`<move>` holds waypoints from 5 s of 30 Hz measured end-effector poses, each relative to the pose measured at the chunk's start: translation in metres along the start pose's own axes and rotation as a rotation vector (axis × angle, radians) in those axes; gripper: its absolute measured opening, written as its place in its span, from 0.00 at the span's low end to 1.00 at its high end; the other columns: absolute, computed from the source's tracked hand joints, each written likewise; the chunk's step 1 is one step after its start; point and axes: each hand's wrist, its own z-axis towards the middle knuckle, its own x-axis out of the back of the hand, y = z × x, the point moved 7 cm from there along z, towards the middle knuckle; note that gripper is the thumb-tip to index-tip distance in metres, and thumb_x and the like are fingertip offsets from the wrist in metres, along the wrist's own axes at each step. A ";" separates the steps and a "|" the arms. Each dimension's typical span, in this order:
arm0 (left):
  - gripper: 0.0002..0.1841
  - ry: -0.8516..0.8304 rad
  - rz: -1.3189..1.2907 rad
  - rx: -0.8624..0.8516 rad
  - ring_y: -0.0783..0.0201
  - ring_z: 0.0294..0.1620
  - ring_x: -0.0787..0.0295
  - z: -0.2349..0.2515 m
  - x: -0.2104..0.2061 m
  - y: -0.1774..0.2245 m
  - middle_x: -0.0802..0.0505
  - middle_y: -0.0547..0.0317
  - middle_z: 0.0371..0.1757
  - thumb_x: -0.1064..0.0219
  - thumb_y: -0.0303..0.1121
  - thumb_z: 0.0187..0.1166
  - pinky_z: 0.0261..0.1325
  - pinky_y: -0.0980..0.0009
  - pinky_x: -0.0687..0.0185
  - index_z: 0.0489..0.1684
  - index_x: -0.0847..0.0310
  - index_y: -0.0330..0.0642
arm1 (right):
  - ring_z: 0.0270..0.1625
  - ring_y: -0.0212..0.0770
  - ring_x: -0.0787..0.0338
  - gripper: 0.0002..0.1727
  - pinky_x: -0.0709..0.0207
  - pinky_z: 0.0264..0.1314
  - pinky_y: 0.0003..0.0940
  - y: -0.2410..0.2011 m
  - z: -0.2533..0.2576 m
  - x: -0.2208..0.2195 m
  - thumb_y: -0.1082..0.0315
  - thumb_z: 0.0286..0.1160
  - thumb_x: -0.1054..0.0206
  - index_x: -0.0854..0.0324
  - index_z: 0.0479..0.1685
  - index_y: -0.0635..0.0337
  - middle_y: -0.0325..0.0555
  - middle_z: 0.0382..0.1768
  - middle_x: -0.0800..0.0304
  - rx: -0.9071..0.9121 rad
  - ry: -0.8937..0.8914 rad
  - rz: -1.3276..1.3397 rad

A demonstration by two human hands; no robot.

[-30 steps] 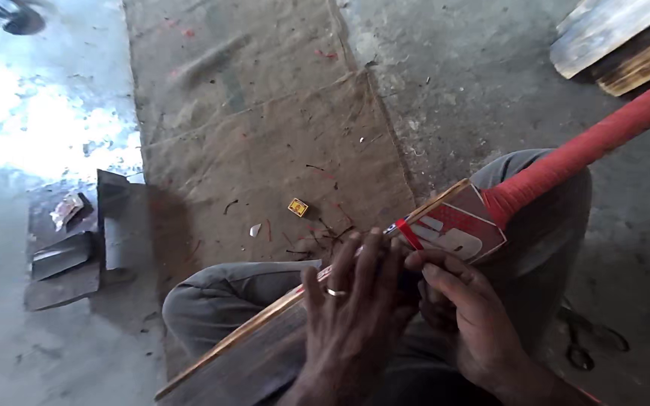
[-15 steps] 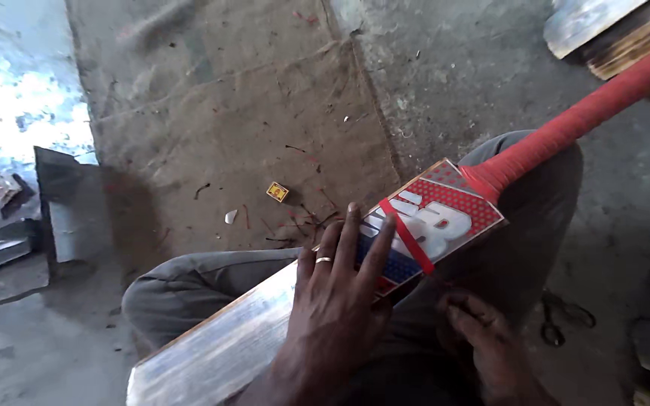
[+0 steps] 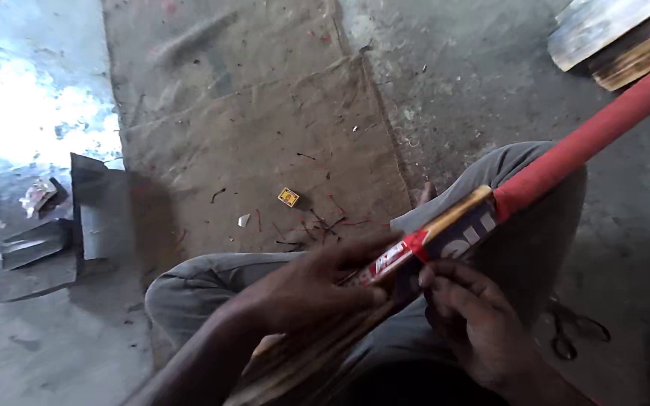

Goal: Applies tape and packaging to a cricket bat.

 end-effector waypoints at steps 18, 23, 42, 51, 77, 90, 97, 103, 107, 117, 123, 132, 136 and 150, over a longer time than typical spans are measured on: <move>0.47 0.817 1.281 -0.143 0.56 0.90 0.39 -0.019 -0.075 -0.010 0.39 0.63 0.95 0.27 0.55 0.69 0.69 0.55 0.23 0.94 0.43 0.62 | 0.18 0.24 0.31 0.10 0.33 0.20 0.21 0.035 -0.053 0.037 0.66 0.86 0.39 0.12 0.52 0.54 0.32 0.22 0.25 -0.034 0.153 0.095; 0.38 0.753 1.225 -0.177 0.48 0.89 0.37 -0.019 -0.071 -0.005 0.40 0.56 0.95 0.30 0.54 0.76 0.66 0.50 0.20 0.90 0.41 0.82 | 0.19 0.26 0.29 0.11 0.31 0.20 0.22 0.058 -0.043 0.043 0.64 0.87 0.38 0.12 0.53 0.56 0.36 0.25 0.23 -0.126 0.097 0.191; 0.42 -0.015 0.116 -0.118 0.70 0.58 0.11 -0.008 -0.018 0.001 0.15 0.76 0.74 0.25 0.36 0.73 0.57 0.62 0.07 0.89 0.39 0.81 | 0.19 0.26 0.30 0.10 0.33 0.22 0.22 0.013 -0.007 0.001 0.65 0.87 0.39 0.12 0.53 0.54 0.36 0.22 0.25 0.045 -0.053 0.109; 0.50 0.805 1.195 -0.104 0.45 0.94 0.50 -0.006 -0.070 -0.014 0.48 0.56 0.97 0.26 0.62 0.66 0.75 0.34 0.38 0.94 0.45 0.64 | 0.18 0.28 0.33 0.13 0.35 0.20 0.22 0.023 -0.005 0.008 0.63 0.86 0.40 0.11 0.58 0.52 0.37 0.19 0.31 -0.056 0.113 -0.024; 0.37 0.076 0.083 -0.127 0.72 0.60 0.11 -0.013 -0.004 0.001 0.13 0.76 0.72 0.26 0.40 0.77 0.60 0.66 0.08 0.89 0.35 0.74 | 0.19 0.26 0.31 0.12 0.35 0.20 0.21 0.009 -0.002 0.001 0.62 0.86 0.39 0.10 0.54 0.51 0.38 0.24 0.24 -0.034 -0.010 0.065; 0.38 0.844 1.357 -0.130 0.59 0.88 0.35 -0.019 -0.083 -0.014 0.38 0.69 0.94 0.35 0.46 0.80 0.66 0.57 0.27 0.94 0.43 0.61 | 0.18 0.25 0.31 0.11 0.33 0.20 0.22 0.038 -0.045 0.035 0.66 0.86 0.39 0.12 0.52 0.55 0.35 0.23 0.24 -0.074 0.181 0.076; 0.36 0.748 1.267 -0.183 0.51 0.85 0.31 -0.018 -0.075 -0.006 0.36 0.61 0.93 0.33 0.50 0.79 0.59 0.54 0.20 0.90 0.42 0.82 | 0.17 0.26 0.30 0.11 0.31 0.20 0.23 0.066 -0.042 0.046 0.63 0.84 0.37 0.12 0.53 0.55 0.33 0.20 0.27 -0.156 0.112 0.270; 0.35 0.686 1.182 -0.201 0.46 0.84 0.31 -0.018 -0.063 0.006 0.33 0.59 0.91 0.32 0.48 0.78 0.61 0.49 0.19 0.85 0.39 0.91 | 0.18 0.26 0.29 0.10 0.30 0.21 0.23 0.060 -0.036 0.039 0.65 0.84 0.36 0.13 0.53 0.58 0.34 0.20 0.28 -0.114 0.058 0.327; 0.38 0.482 0.895 -0.243 0.53 0.76 0.23 -0.027 -0.042 0.022 0.28 0.67 0.86 0.30 0.45 0.71 0.49 0.50 0.12 0.84 0.39 0.93 | 0.21 0.25 0.28 0.10 0.30 0.24 0.21 0.031 -0.033 0.017 0.64 0.87 0.40 0.12 0.52 0.54 0.33 0.24 0.24 -0.017 -0.060 0.177; 0.32 0.586 0.744 -0.172 0.67 0.72 0.18 -0.036 -0.012 0.012 0.22 0.76 0.82 0.34 0.49 0.81 0.63 0.49 0.16 0.88 0.36 0.78 | 0.19 0.28 0.32 0.12 0.35 0.21 0.22 0.023 0.000 0.005 0.62 0.88 0.39 0.13 0.56 0.53 0.38 0.22 0.28 -0.041 -0.006 0.098; 0.48 0.769 1.192 -0.078 0.46 0.95 0.53 -0.010 -0.072 -0.022 0.52 0.52 0.98 0.33 0.66 0.72 0.78 0.35 0.38 0.95 0.49 0.64 | 0.18 0.27 0.33 0.13 0.35 0.21 0.22 0.036 -0.017 0.022 0.65 0.85 0.40 0.11 0.56 0.54 0.35 0.20 0.30 -0.065 0.105 -0.039; 0.47 0.606 1.050 -0.115 0.43 0.92 0.46 -0.005 -0.056 -0.012 0.47 0.54 0.96 0.26 0.53 0.66 0.68 0.39 0.27 0.92 0.48 0.82 | 0.18 0.26 0.29 0.11 0.30 0.20 0.23 0.050 -0.050 0.049 0.65 0.86 0.40 0.11 0.50 0.54 0.34 0.21 0.24 -0.020 0.127 -0.041; 0.44 0.379 0.786 -0.147 0.53 0.86 0.34 -0.012 -0.043 0.000 0.43 0.67 0.95 0.27 0.54 0.70 0.63 0.38 0.21 0.88 0.49 0.95 | 0.21 0.23 0.28 0.11 0.31 0.22 0.20 0.027 -0.042 0.027 0.66 0.87 0.41 0.11 0.50 0.52 0.33 0.25 0.21 0.030 0.013 -0.031; 0.35 0.720 0.897 -0.178 0.55 0.86 0.32 -0.042 -0.028 0.024 0.27 0.66 0.87 0.31 0.57 0.75 0.74 0.37 0.30 0.85 0.30 0.67 | 0.18 0.27 0.36 0.14 0.41 0.19 0.21 0.001 0.003 -0.013 0.60 0.88 0.40 0.11 0.60 0.49 0.41 0.26 0.23 -0.088 0.039 0.065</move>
